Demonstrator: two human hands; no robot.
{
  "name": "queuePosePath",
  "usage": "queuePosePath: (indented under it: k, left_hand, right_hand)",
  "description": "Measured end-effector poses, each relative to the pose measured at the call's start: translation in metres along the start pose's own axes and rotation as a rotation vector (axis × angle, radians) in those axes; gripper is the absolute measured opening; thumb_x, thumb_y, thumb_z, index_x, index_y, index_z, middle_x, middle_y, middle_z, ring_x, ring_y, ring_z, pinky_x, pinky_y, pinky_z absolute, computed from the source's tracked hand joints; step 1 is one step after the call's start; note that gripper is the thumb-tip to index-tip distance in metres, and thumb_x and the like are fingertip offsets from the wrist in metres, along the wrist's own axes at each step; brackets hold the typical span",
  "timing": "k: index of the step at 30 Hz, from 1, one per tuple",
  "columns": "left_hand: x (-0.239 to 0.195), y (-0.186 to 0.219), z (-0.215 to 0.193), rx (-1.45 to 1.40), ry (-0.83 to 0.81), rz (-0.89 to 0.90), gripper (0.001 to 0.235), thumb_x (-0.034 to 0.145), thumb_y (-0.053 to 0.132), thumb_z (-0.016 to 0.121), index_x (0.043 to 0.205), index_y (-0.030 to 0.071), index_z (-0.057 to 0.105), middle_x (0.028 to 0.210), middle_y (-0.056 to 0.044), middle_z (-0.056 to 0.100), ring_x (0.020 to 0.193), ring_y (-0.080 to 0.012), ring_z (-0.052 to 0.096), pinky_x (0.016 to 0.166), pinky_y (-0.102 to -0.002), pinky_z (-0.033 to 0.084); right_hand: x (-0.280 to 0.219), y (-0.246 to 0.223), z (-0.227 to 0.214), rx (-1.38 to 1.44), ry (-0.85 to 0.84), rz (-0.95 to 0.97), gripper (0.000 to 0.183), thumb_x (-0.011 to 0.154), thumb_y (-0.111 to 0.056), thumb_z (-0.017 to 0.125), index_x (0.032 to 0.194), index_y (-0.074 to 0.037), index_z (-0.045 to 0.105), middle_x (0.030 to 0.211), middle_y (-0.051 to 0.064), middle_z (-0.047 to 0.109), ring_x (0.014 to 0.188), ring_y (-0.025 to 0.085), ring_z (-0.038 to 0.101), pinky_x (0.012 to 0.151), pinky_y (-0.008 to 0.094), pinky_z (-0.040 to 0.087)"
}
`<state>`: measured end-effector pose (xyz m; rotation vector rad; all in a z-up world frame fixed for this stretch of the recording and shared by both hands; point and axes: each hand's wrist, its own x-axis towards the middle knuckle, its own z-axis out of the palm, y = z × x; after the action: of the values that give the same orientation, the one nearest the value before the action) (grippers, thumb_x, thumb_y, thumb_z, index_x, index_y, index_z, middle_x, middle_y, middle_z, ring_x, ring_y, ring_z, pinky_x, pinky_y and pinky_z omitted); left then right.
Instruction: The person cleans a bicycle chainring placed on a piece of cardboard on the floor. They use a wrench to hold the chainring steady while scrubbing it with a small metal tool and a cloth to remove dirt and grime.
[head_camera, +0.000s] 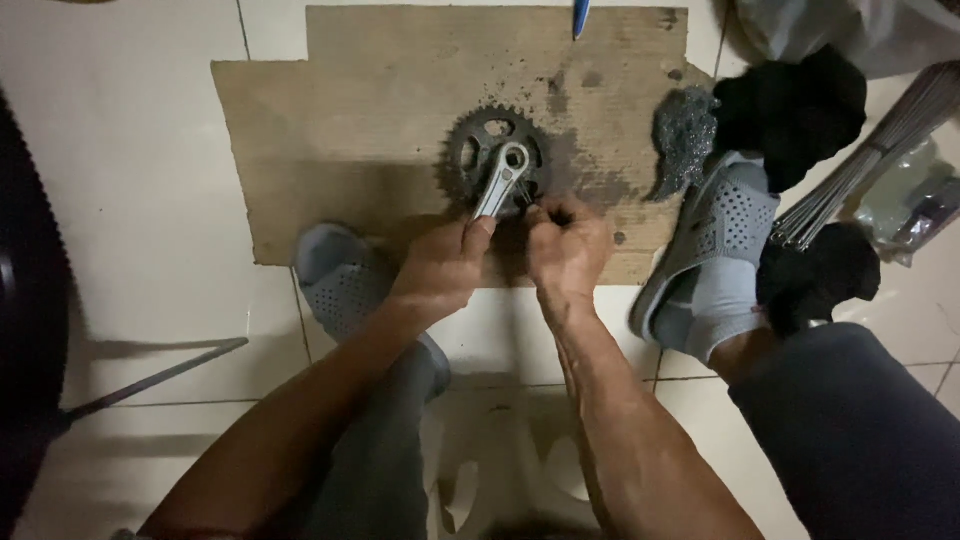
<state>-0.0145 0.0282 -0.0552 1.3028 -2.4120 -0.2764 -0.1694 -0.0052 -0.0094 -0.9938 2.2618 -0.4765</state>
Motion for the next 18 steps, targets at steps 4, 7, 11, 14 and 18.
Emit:
queuePosePath:
  k: [4,7,11,14,18]
  left_hand:
    - [-0.005,0.0,0.003,0.066,-0.084,0.015,0.019,0.102,0.025,0.061,0.1,0.006,0.064,0.061,-0.003,0.05,0.052,-0.0232,0.055,0.051,-0.031,0.047]
    - [-0.008,0.007,0.006,-0.376,-0.152,-0.289,0.027,0.105,0.025,0.051,0.102,0.002,0.063,0.063,-0.006,0.052,0.054,-0.0212,0.054,0.054,-0.03,0.043]
    - [-0.022,0.001,0.027,-0.102,-0.15,-0.167,0.028,0.105,0.031,0.052,0.109,0.005,0.06,0.067,-0.005,0.05,0.053,-0.0269,0.05,0.05,-0.044,0.04]
    - [-0.01,-0.006,0.026,-0.044,-0.132,-0.158,0.026,0.103,0.036,0.054,0.109,0.011,0.059,0.07,0.0,0.047,0.055,-0.0221,0.048,0.049,-0.041,0.037]
    - [0.005,-0.001,0.002,-0.537,-0.245,-0.583,0.035,0.102,0.042,0.053,0.094,0.009,0.061,0.062,-0.004,0.05,0.045,-0.021,0.051,0.041,-0.036,0.04]
  right_hand:
    - [0.007,0.022,0.019,0.138,0.009,0.158,0.006,0.073,-0.022,0.074,0.075,-0.02,0.079,0.074,0.012,0.072,0.086,0.03,0.073,0.073,0.039,0.053]
    - [0.0,-0.003,-0.005,-0.011,0.005,0.079,0.01,0.078,-0.025,0.075,0.083,-0.017,0.08,0.082,0.014,0.075,0.093,0.04,0.072,0.075,0.049,0.054]
    - [-0.007,-0.012,-0.024,-0.423,-0.029,-0.295,0.018,0.073,-0.016,0.072,0.09,-0.016,0.076,0.088,0.012,0.062,0.088,0.043,0.068,0.074,0.054,0.057]
    - [0.006,0.014,-0.016,-0.41,-0.051,-0.391,0.022,0.07,-0.014,0.074,0.092,-0.014,0.073,0.092,0.011,0.059,0.089,0.043,0.068,0.074,0.053,0.058]
    - [0.013,0.023,-0.012,-0.319,-0.043,-0.381,0.007,0.086,-0.023,0.072,0.087,-0.016,0.073,0.084,0.01,0.067,0.085,0.038,0.072,0.07,0.053,0.057]
